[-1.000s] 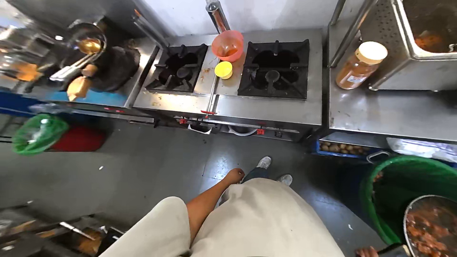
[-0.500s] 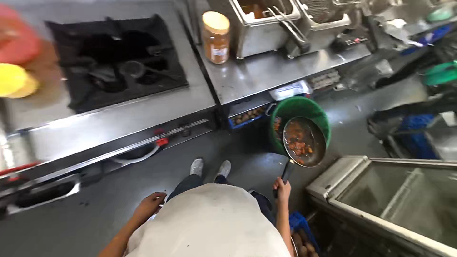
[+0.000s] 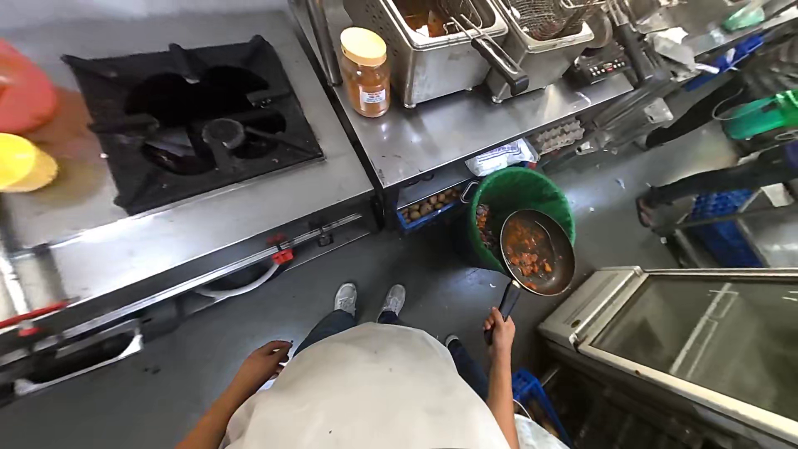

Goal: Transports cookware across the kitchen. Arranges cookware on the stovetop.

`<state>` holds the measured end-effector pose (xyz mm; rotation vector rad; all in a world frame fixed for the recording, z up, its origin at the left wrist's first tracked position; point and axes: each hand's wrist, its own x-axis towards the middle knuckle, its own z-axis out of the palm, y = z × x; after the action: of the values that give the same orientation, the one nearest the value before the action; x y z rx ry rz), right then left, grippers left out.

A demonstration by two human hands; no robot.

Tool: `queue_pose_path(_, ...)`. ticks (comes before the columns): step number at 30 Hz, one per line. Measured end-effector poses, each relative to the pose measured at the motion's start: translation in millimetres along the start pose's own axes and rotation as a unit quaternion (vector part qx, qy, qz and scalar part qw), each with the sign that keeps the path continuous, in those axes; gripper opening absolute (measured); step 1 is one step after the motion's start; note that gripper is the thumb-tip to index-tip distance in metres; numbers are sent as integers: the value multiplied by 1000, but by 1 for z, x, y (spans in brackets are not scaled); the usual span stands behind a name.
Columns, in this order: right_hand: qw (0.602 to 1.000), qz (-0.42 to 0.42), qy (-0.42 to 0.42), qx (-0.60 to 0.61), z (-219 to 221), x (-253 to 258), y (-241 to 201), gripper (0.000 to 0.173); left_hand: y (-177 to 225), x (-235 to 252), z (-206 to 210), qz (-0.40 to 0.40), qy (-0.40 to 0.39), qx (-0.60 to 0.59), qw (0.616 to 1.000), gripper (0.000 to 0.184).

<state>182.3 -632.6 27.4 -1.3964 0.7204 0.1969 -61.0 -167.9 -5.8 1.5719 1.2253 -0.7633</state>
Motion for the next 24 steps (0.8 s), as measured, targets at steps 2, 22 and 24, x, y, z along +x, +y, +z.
queue_pose_path(2, 998, 5, 27, -62, 3, 17, -17, 19, 3, -3, 0, -2, -2, -9, 1000, 33)
queue_pose_path(22, 851, 43, 134, -506, 19, 103, -36, 31, -66, -57, 11, -35, 60, -77, 995, 33)
queue_pose_path(24, 910, 23, 129, -393, 22, 93, -24, 29, -83, -52, 9, -34, 64, -98, 993, 33)
